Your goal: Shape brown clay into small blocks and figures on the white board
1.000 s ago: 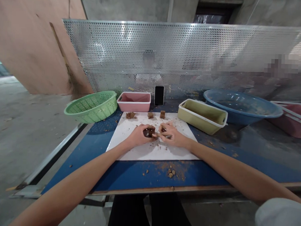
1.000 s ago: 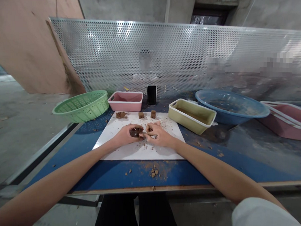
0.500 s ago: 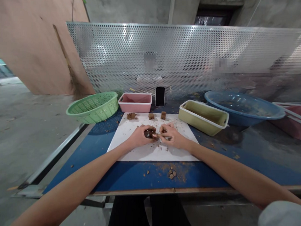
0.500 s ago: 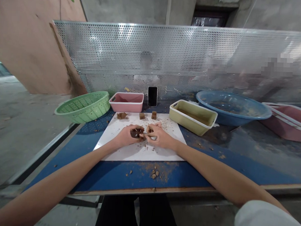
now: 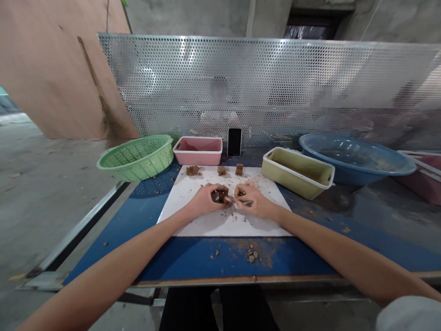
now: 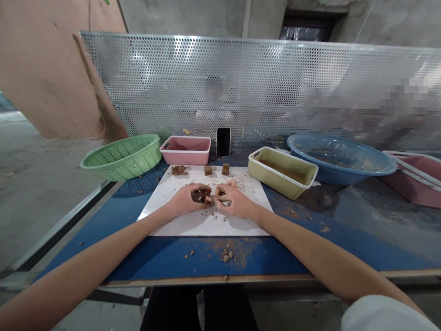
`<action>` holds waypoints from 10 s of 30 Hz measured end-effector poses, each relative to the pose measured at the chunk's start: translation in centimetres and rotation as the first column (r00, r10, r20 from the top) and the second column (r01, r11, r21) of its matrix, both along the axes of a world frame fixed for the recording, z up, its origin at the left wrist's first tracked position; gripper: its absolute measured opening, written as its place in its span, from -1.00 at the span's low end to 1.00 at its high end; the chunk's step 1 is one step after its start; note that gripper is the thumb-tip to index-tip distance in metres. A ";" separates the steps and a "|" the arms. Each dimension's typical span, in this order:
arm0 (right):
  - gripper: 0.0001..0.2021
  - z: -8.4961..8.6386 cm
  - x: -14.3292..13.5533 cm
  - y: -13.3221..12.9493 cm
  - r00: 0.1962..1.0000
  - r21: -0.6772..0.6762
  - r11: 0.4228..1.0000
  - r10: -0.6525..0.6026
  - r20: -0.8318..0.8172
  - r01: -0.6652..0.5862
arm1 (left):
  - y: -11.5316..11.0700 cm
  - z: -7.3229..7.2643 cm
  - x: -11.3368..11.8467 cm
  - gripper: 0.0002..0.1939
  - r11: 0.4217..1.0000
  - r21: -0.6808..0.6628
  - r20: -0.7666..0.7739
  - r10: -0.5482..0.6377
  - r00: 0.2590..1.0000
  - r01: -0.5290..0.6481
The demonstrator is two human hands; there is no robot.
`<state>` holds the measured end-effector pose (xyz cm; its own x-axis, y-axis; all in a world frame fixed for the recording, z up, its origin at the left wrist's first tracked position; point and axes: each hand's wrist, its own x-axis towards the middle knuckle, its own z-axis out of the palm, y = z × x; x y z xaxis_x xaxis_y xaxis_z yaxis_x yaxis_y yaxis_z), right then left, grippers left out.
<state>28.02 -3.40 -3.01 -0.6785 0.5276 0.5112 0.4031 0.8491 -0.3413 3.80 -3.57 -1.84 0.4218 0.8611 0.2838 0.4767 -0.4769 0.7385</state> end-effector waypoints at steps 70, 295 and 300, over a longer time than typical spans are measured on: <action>-0.61 0.2 -0.1 -0.2 0.997 -0.065 0.995 -0.066 0.050 0.069 | 0.0 0.0 -0.1 -0.52 0.999 0.027 -0.026 0.026 0.999 -0.025; -0.81 1.9 -3.0 -2.4 0.887 0.357 0.871 -0.168 -0.429 0.338 | -0.6 2.8 -1.0 -0.39 0.785 -0.373 0.799 0.000 0.601 0.495; -0.73 2.3 -3.0 -2.6 0.892 0.383 0.862 -0.153 -0.426 0.331 | -0.8 2.9 -0.8 -0.42 0.772 -0.359 0.828 0.004 0.560 0.524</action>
<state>24.98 -6.02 -0.76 -0.2724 0.3122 0.9101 0.5355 0.8350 -0.1261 2.98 -4.34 1.05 0.5062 0.8470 0.1626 -0.4563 0.1030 0.8839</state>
